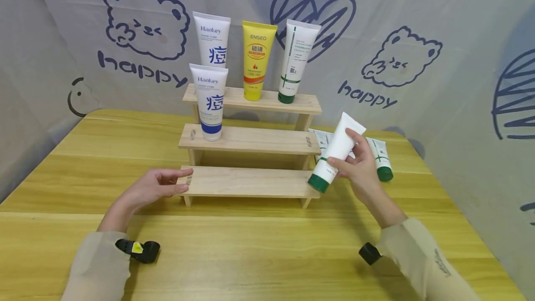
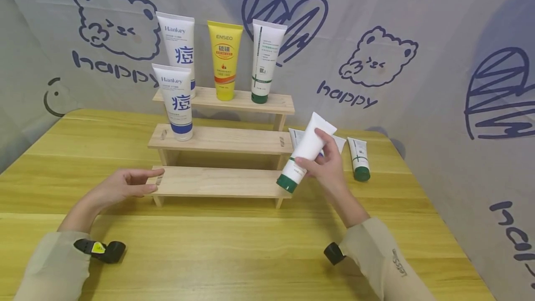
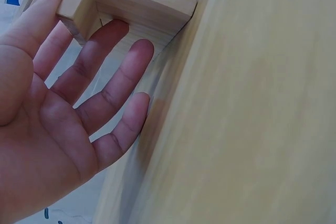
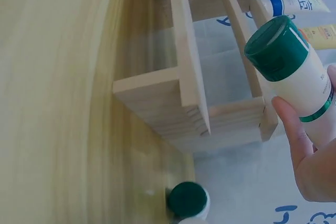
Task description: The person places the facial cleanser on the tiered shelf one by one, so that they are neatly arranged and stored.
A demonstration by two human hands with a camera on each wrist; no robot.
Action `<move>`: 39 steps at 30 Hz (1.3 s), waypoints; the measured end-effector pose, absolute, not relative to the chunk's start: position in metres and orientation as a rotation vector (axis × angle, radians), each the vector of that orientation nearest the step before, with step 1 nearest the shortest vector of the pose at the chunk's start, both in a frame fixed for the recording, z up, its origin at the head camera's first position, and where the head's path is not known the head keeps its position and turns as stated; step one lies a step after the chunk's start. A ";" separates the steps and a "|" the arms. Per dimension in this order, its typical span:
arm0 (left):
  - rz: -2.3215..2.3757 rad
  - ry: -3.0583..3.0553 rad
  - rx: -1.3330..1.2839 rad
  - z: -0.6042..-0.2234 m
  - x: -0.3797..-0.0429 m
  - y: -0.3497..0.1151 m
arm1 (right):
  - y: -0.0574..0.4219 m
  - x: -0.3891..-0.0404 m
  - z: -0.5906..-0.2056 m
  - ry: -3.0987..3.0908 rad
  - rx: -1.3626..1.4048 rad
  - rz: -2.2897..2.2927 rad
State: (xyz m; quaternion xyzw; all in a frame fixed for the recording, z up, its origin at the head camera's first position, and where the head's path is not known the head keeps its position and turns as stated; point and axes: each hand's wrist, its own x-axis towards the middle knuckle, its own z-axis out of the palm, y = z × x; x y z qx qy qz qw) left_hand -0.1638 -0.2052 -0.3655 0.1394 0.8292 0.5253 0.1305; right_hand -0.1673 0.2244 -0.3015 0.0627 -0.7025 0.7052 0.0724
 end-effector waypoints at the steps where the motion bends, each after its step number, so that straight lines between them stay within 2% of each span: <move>1: 1.527 2.408 0.404 -0.365 -0.164 -0.205 | 0.223 -0.168 -0.301 -2.099 0.192 2.132; 12: 1.526 2.405 0.412 -0.367 -0.164 -0.206 | 0.201 -0.175 -0.290 -1.992 0.263 2.259; 39: 1.534 2.408 0.402 -0.366 -0.163 -0.206 | 0.149 -0.201 -0.283 -1.801 0.470 2.206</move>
